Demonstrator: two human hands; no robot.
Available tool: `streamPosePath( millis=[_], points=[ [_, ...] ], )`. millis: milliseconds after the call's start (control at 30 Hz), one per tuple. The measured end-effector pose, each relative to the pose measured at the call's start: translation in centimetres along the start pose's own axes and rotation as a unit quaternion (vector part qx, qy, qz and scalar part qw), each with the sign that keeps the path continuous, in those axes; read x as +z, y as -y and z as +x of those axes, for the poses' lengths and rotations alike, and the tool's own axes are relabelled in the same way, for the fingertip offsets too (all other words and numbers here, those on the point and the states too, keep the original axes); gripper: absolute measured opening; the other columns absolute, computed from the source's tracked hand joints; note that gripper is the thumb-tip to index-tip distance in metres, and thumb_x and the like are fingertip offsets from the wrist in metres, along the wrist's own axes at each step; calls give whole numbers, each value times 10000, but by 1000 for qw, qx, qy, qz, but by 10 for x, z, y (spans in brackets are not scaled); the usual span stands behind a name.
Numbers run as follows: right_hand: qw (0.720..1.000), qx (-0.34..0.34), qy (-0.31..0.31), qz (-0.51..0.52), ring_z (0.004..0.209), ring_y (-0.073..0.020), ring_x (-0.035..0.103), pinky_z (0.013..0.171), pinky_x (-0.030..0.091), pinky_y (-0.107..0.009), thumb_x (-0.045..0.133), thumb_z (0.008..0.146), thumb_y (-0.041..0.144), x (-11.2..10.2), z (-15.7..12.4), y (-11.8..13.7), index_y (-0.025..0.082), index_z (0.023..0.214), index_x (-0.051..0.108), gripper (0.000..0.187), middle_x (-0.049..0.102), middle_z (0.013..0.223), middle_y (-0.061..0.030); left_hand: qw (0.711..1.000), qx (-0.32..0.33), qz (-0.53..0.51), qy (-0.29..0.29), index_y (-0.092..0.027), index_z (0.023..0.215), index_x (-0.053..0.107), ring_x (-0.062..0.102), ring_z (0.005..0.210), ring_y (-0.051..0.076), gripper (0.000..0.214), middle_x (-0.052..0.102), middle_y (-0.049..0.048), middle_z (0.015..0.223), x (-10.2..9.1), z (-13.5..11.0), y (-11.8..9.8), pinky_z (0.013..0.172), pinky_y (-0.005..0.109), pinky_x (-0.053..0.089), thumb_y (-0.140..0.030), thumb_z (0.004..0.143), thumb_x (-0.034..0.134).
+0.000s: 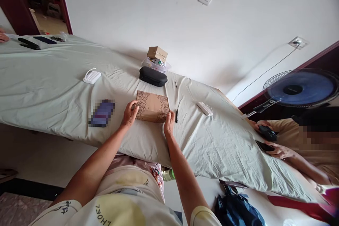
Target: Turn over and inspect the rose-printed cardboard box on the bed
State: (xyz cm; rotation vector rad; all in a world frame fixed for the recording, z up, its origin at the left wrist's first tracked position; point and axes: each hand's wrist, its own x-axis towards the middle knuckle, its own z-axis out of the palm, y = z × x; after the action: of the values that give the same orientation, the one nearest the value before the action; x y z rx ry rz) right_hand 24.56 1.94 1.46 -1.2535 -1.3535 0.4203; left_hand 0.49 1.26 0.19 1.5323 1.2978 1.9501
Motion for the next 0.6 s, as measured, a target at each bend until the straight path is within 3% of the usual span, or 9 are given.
streamPosePath(
  millis=[167, 267, 333, 500, 600],
  points=[
    [998, -34, -23, 51, 1046, -232, 601, 999, 510, -429, 482, 969, 579, 2, 4, -2, 242, 1138, 533, 380, 603, 1100, -68, 999, 43, 11, 25, -212, 1436, 565, 609, 1374, 262, 473, 651, 116, 1461, 3, -3, 1, 1182, 398, 482, -370, 998, 482],
    [997, -26, -8, 73, 1008, -219, 601, 978, 525, -424, 567, 901, 491, 5, 6, -10, 241, 1111, 522, 329, 601, 1081, -61, 999, 16, 16, 50, -248, 1601, 396, 512, 1496, 250, 667, 531, 83, 1615, 6, -3, 11, 1239, 376, 433, -267, 947, 528],
    [997, 0, 4, 77, 941, -203, 601, 914, 540, -400, 594, 845, 434, 7, 7, -16, 243, 1075, 507, 312, 606, 1028, -46, 998, -19, 21, 64, -271, 1637, 333, 539, 1476, 257, 775, 550, 77, 1601, 7, -2, 20, 1219, 390, 461, -218, 900, 567],
    [999, 29, 20, 34, 897, -208, 620, 829, 536, -372, 565, 748, 356, 7, 6, -26, 248, 1082, 483, 361, 653, 985, -37, 994, -70, 55, 57, -214, 1425, 574, 697, 1255, 305, 616, 721, 133, 1360, 11, 0, 32, 1106, 475, 558, -158, 812, 592],
    [998, 45, 30, -17, 914, -240, 645, 841, 531, -404, 553, 706, 340, 6, 5, -27, 249, 1052, 492, 363, 683, 974, -54, 993, -83, 62, 51, -223, 1278, 620, 727, 1154, 301, 483, 753, 131, 1247, 12, 2, 29, 1030, 483, 585, -129, 807, 568]
  ],
)
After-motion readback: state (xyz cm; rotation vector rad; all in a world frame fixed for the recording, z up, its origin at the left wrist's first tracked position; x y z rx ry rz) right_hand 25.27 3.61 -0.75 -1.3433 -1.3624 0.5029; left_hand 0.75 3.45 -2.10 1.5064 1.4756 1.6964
